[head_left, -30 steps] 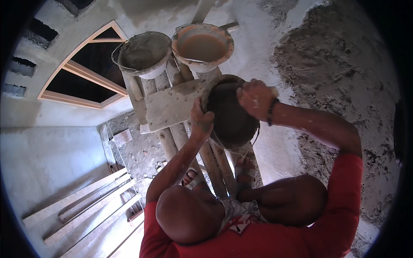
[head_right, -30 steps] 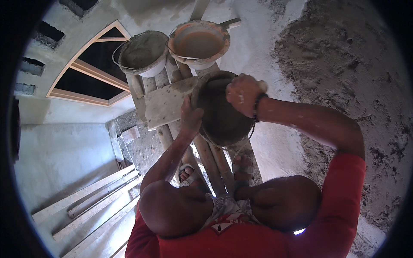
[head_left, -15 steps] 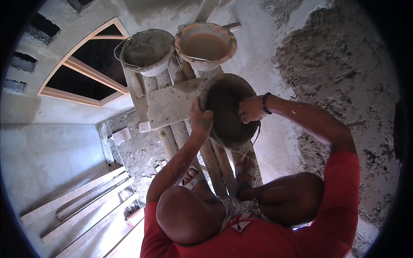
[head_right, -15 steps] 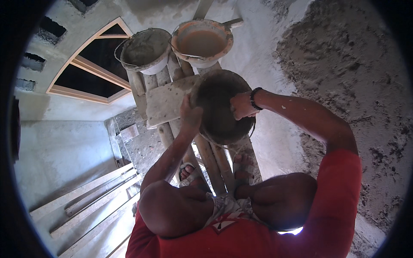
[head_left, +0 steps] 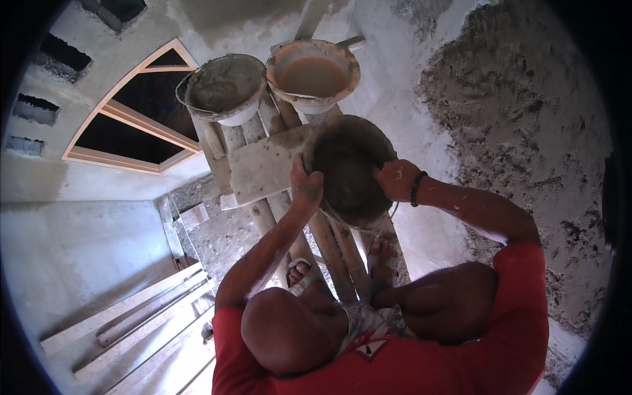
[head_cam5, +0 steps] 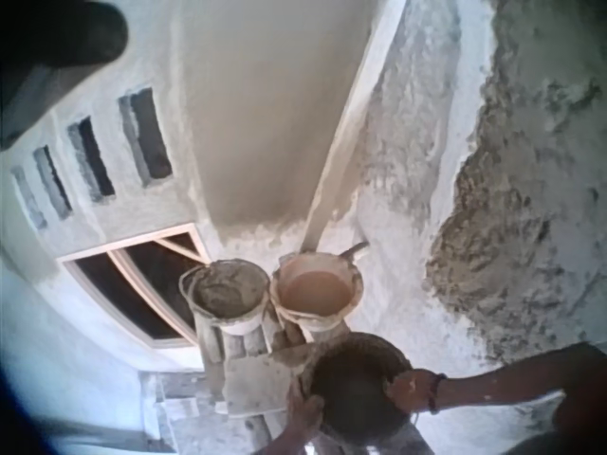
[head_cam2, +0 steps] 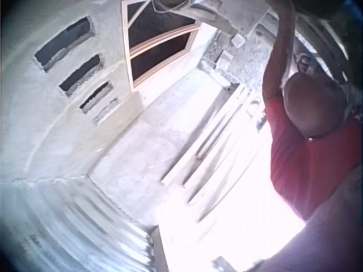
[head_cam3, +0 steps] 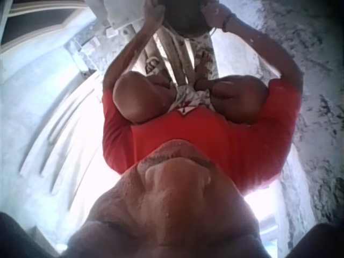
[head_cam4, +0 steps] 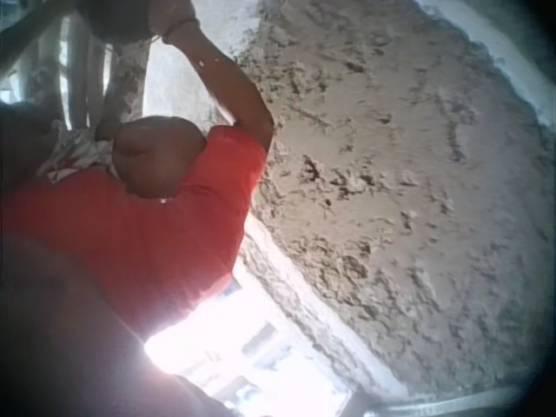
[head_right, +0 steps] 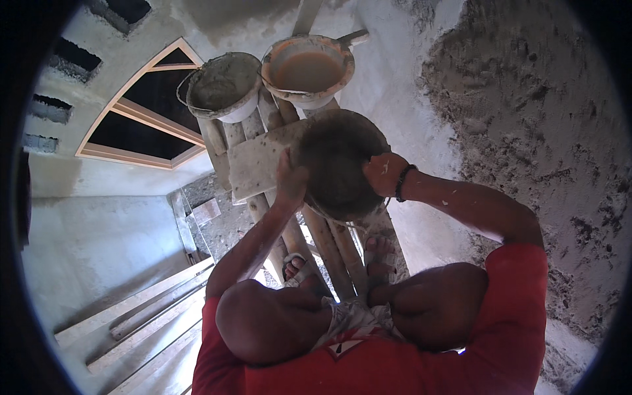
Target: The person applies cement mixture to a wall using a trowel and then smooths it using a long wooden board while standing on a scaffold.
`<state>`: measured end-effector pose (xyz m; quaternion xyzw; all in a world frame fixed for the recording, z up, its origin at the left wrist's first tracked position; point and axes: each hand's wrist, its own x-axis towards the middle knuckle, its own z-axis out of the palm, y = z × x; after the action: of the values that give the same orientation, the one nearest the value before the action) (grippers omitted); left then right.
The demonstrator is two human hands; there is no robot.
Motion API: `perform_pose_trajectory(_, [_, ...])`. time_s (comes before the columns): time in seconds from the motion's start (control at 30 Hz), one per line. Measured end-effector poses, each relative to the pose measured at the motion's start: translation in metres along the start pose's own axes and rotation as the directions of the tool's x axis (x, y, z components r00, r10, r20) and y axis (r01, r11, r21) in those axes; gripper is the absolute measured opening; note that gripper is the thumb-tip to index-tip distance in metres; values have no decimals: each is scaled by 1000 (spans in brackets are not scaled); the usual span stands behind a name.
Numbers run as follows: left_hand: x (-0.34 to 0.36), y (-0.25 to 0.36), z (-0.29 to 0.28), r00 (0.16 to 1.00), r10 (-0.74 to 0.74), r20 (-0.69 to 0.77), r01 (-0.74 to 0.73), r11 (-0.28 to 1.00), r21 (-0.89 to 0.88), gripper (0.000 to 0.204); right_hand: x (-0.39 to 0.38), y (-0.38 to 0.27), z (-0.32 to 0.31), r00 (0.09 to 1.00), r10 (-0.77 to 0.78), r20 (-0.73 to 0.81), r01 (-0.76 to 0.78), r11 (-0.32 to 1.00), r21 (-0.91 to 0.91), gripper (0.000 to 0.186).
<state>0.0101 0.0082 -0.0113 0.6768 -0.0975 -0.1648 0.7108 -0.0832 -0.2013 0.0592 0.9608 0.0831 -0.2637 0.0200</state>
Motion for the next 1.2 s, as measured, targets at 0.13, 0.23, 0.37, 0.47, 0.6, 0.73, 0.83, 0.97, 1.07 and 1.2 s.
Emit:
perform_pose_trajectory(0.13, [1,0,11,1000,9,21,-11,997,73,53,-3,9,26,913,-397,89,403,913,-63,14])
perform_pose_trajectory(0.23, [7,-13,12,999,26,42,-32,991,132,51,-11,4,1,895,-437,-84,440,898,19,13])
perform_pose_trajectory(0.37, [20,-5,13,979,-18,203,-8,992,126,52,-40,33,-35,974,-180,-135,216,918,332,17])
perform_pose_trajectory(0.47, [24,11,11,962,-20,271,-70,946,318,53,-54,49,-50,957,25,-290,-8,998,60,19])
perform_pose_trajectory(0.6, [29,28,23,961,-103,258,-20,901,433,51,-56,56,-42,903,123,-411,-230,947,-224,19])
perform_pose_trajectory(0.73, [27,40,38,961,-157,229,54,914,402,51,-36,55,-6,952,188,-243,-213,974,-78,18])
perform_pose_trajectory(0.83, [15,34,46,973,-25,229,-72,911,406,52,-28,48,25,990,121,78,-133,976,172,21])
perform_pose_trajectory(0.97, [10,26,54,982,41,183,-116,901,418,52,-34,38,64,994,113,12,-108,913,392,27])
perform_pose_trajectory(1.07, [13,36,50,981,-69,184,-3,932,363,53,-38,25,63,990,130,-64,-75,840,538,36])
perform_pose_trajectory(1.2, [12,42,43,978,-124,168,61,940,336,53,-50,25,74,937,176,-302,46,794,606,39])
